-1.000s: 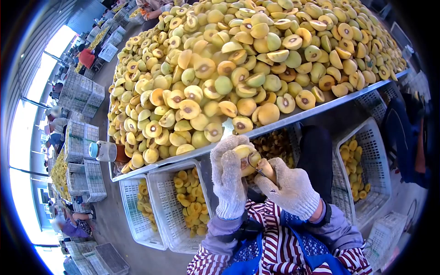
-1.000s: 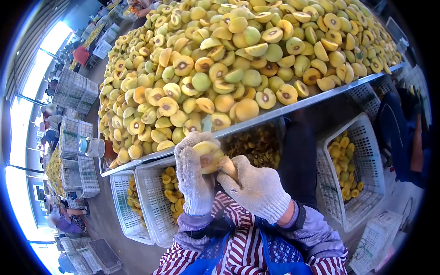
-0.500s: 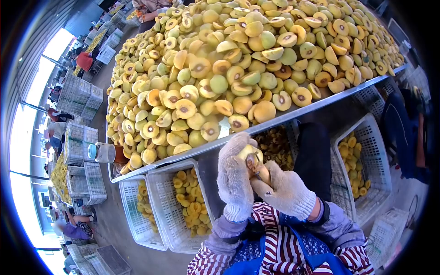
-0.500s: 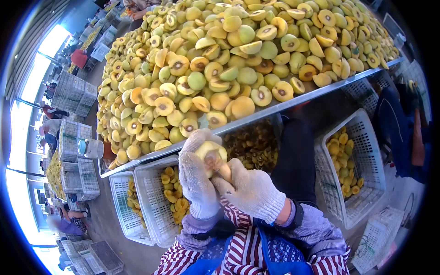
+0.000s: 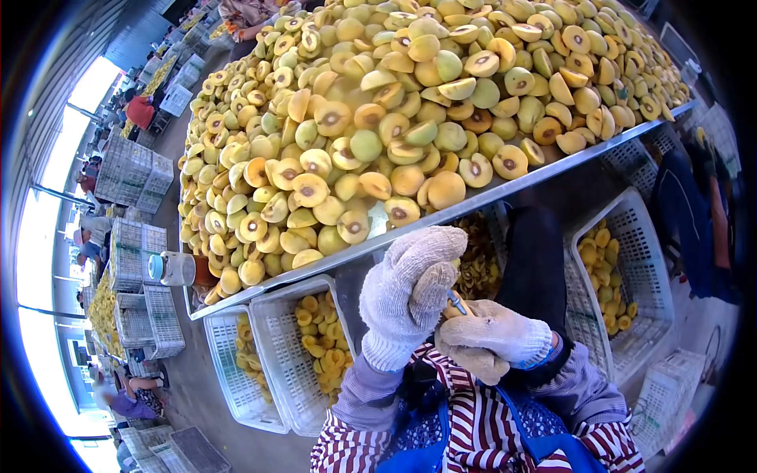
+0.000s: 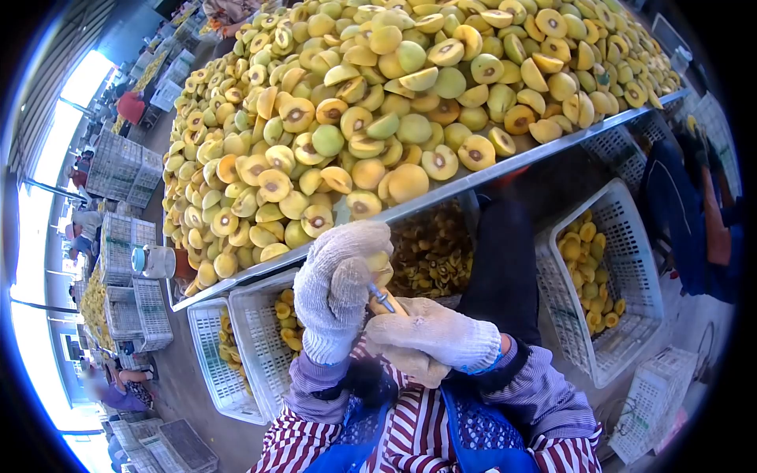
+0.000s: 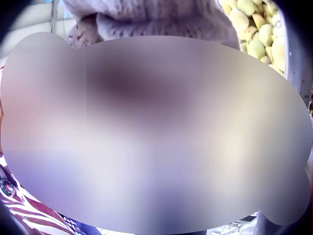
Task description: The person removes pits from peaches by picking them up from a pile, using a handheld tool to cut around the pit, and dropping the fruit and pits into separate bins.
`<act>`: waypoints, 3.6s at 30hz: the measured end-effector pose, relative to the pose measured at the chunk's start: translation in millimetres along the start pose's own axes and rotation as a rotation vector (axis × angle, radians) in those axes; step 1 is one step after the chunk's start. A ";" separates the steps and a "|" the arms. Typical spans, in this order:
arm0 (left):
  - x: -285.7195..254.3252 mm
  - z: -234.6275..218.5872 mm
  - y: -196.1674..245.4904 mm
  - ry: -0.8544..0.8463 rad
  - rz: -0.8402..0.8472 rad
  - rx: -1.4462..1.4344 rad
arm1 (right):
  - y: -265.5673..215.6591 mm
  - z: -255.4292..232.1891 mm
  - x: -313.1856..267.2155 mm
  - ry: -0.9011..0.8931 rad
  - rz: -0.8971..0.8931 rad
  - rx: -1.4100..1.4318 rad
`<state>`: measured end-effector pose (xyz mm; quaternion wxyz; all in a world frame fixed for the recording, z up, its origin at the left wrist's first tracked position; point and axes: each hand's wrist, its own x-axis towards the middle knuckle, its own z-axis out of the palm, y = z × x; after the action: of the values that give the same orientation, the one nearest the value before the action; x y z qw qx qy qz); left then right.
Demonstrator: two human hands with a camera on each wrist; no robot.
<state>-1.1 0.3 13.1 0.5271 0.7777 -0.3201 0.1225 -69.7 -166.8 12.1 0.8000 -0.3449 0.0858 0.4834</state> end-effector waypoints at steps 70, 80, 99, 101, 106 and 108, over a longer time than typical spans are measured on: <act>-29.8 42.9 -9.8 0.327 -0.568 -0.903 | 15.2 -8.9 25.1 0.764 -0.359 -1.045; -21.7 39.6 -3.9 0.241 -0.724 -1.041 | 20.2 -17.4 25.2 0.515 -0.436 -0.554; -42.3 42.2 -22.6 0.285 -0.766 -1.101 | 28.7 -24.3 23.3 0.763 -0.420 -0.981; -41.3 43.4 -18.3 0.306 -0.751 -1.013 | 30.8 -25.0 24.6 0.781 -0.448 -1.016; -39.0 50.7 -6.4 0.312 -0.647 -0.869 | 28.6 -21.0 23.5 0.788 -0.422 -1.072; -40.2 54.5 -5.5 0.290 -0.564 -0.790 | 30.2 -21.0 23.9 0.770 -0.448 -1.026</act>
<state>-36.4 -32.5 -34.7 0.8326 0.5501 -0.0429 -0.0483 -78.3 -154.2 -29.0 0.5284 -0.8377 0.0509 0.1283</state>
